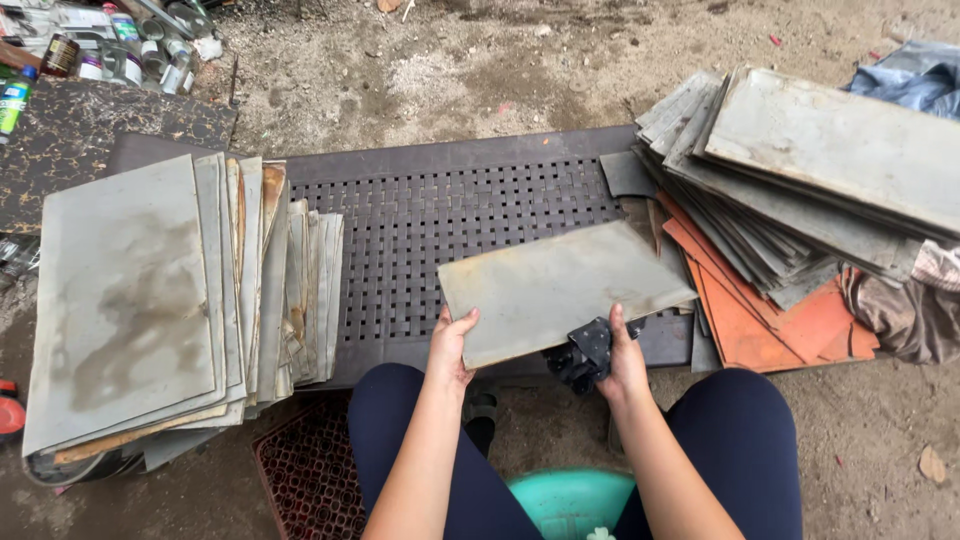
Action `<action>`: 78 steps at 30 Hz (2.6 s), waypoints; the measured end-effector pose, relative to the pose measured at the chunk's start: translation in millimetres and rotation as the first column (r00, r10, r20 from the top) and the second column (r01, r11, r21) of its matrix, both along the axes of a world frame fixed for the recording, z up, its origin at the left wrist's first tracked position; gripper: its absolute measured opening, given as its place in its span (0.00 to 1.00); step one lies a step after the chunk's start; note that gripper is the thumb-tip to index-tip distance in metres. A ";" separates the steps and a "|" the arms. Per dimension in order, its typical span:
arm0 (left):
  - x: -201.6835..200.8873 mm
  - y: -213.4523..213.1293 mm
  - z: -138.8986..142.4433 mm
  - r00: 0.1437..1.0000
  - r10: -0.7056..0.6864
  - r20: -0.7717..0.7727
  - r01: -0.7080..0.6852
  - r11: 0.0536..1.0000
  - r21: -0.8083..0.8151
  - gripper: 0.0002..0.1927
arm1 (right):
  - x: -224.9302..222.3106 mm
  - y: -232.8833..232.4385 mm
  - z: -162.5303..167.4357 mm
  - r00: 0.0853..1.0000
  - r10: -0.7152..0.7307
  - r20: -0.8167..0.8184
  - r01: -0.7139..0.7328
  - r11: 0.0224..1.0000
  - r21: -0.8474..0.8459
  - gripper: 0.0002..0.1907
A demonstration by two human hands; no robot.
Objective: The person sits on a low stool and wipes rectangular metal sheets with a dark cloth. They pick up sheets from a stack on the left, wipe both sides, and place them on a stack on the right.
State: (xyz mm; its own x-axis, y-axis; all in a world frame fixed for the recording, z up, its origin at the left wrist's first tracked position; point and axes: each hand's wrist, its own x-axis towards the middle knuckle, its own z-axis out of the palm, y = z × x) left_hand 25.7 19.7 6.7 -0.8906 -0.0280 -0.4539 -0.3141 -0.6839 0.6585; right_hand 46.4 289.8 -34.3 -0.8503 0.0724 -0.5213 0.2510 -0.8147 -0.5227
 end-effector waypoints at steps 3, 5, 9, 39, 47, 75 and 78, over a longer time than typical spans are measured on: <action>-1.5 -5.6 3.6 0.990 0.108 -0.091 -0.121 0.981 -0.151 0.29 | -3.0 10.0 2.3 0.978 -0.020 0.206 0.022 1.000 -0.010 0.23; -1.6 -20.5 7.1 0.980 0.140 -0.145 -0.167 0.965 -0.201 0.30 | -3.9 24.9 8.1 0.955 -0.071 0.288 0.065 0.997 0.031 0.20; 12.2 -45.1 2.0 0.976 0.164 -0.141 -0.190 0.963 -0.192 0.28 | -3.7 51.5 47.4 0.987 -0.085 0.138 0.078 0.995 0.060 0.19; 20.1 -10.1 -48.9 0.998 0.042 -0.044 -0.058 0.880 -0.472 0.39 | -80.5 -7.6 -14.5 0.843 0.083 0.531 -0.394 -0.577 0.715 0.19; 18.7 -13.2 -10.2 0.995 0.103 0.020 -0.100 0.988 -0.116 0.37 | 37.0 -103.9 47.5 0.736 0.599 0.315 0.020 -0.485 0.874 0.25; 24.3 -13.3 -14.3 0.994 -0.042 0.104 0.062 0.978 -0.199 0.49 | -142.0 -75.9 -1.1 0.902 0.349 0.256 -0.019 -0.559 0.829 0.18; 22.6 -14.5 -13.7 0.992 -0.050 0.119 0.076 0.971 -0.226 0.51 | -164.3 -29.4 -21.0 0.909 0.245 0.338 -0.119 -0.623 0.773 0.19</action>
State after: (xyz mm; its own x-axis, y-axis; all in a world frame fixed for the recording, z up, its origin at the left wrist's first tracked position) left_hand 48.3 5.1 -7.0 -0.8382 -0.0885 -0.5381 -0.4320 -0.4946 0.7542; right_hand -118.0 260.4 -55.2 -0.9899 0.1335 0.0485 0.1162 0.9573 -0.2648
